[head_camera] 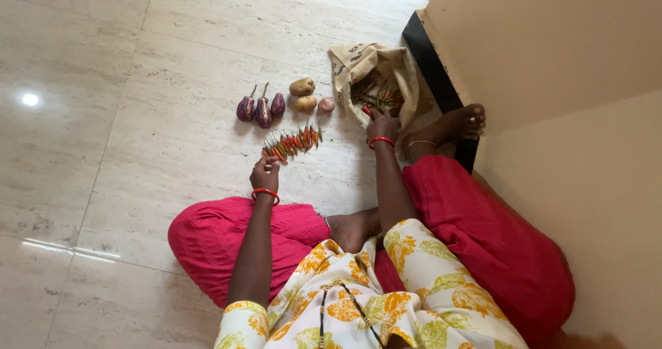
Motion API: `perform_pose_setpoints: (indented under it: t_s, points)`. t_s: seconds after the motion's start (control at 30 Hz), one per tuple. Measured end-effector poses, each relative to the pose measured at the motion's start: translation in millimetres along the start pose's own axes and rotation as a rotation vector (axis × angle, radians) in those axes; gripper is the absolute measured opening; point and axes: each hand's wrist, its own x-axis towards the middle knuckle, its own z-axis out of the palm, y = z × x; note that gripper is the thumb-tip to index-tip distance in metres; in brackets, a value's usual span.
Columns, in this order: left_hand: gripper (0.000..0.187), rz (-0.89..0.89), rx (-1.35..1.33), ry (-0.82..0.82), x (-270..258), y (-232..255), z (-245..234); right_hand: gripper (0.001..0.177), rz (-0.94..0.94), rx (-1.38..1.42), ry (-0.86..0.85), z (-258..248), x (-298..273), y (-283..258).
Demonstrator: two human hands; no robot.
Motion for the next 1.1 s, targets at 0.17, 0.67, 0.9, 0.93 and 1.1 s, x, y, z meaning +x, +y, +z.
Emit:
perform_pose_setpoints:
  t_s: [0.17,0.67,0.9,0.93,1.1]
  points:
    - [0.014,-0.030,-0.006,0.002,-0.8,5.2,-2.5,0.031,-0.006,0.276,0.106,-4.4,-2.0,1.4]
    - [0.042,0.633,0.214,0.129,-21.4,64.7,-21.8,0.026,-0.804,0.032,-0.486,16.2,-143.8,-144.4]
    - [0.023,0.297,0.069,-0.049,-12.4,51.6,-6.2,0.032,-0.649,0.049,-0.481,-12.2,-138.1,-148.6]
    - [0.022,0.238,-0.008,-0.032,-9.8,49.8,-4.6,0.034,-0.591,0.111,-0.474,-12.3,-133.1,-147.0]
    - [0.020,-0.281,-0.967,-0.199,8.0,45.8,-5.8,0.035,-0.193,1.058,-0.623,1.4,-106.5,-139.6]
